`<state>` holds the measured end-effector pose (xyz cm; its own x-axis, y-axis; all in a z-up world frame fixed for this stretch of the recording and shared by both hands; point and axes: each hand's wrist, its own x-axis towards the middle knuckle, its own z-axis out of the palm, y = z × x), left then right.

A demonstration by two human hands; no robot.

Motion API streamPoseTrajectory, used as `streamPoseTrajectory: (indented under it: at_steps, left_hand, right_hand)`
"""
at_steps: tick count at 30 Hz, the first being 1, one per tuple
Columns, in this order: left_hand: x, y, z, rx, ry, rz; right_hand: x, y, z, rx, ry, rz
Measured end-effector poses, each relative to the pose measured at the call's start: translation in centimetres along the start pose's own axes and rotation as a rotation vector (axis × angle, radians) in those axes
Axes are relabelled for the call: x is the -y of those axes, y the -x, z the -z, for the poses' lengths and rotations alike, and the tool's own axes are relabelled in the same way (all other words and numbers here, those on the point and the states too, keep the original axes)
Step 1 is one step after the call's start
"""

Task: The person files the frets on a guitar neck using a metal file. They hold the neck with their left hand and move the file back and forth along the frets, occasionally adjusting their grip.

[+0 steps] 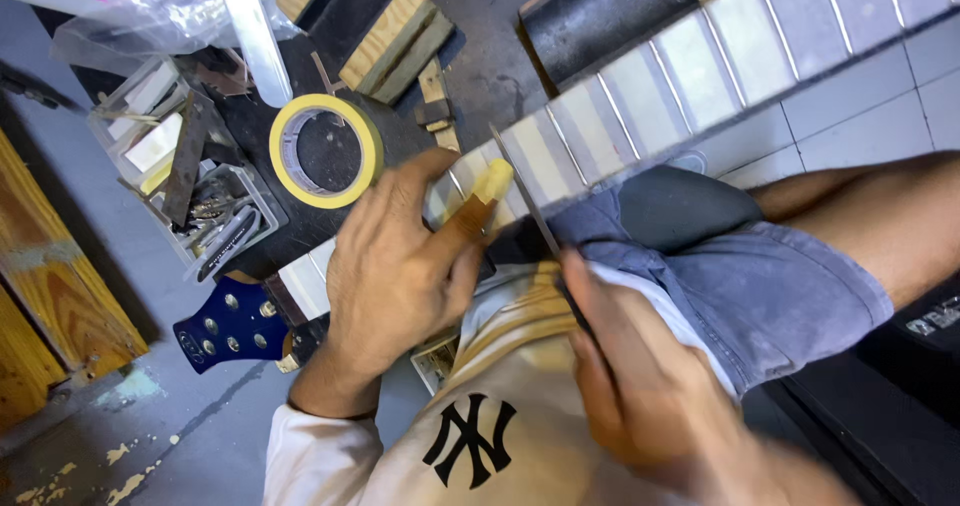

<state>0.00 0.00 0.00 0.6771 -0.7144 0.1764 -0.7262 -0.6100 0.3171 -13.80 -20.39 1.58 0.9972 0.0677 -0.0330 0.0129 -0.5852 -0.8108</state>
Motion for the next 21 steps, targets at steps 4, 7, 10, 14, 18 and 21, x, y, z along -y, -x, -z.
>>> streamPoseTrajectory:
  at_steps: [4,7,10,14,18,21]
  left_hand:
    - [0.2,-0.1,0.2,0.044,-0.047,-0.004]
    - [0.2,0.1,0.1,0.052,-0.036,0.014]
    - [0.1,-0.2,0.1,0.019,0.008,0.021]
    - [0.2,-0.2,0.0,0.003,0.021,0.044]
    - [0.3,-0.3,0.4,0.031,0.069,0.078]
    - [0.0,-0.1,-0.1,-0.031,0.061,0.061]
  right_hand:
    - [0.0,1.4,0.5,-0.043,0.047,-0.003]
    - [-0.5,-1.7,-0.3,-0.009,0.121,0.023]
    - [-0.7,-4.8,0.9,0.013,-0.078,0.096]
    - [-2.2,-2.2,1.4,-0.133,0.034,-0.053]
    - [-4.4,-0.1,1.4,-0.23,-0.089,-0.118]
    - [-6.7,1.7,0.9,-0.263,-0.262,-0.103]
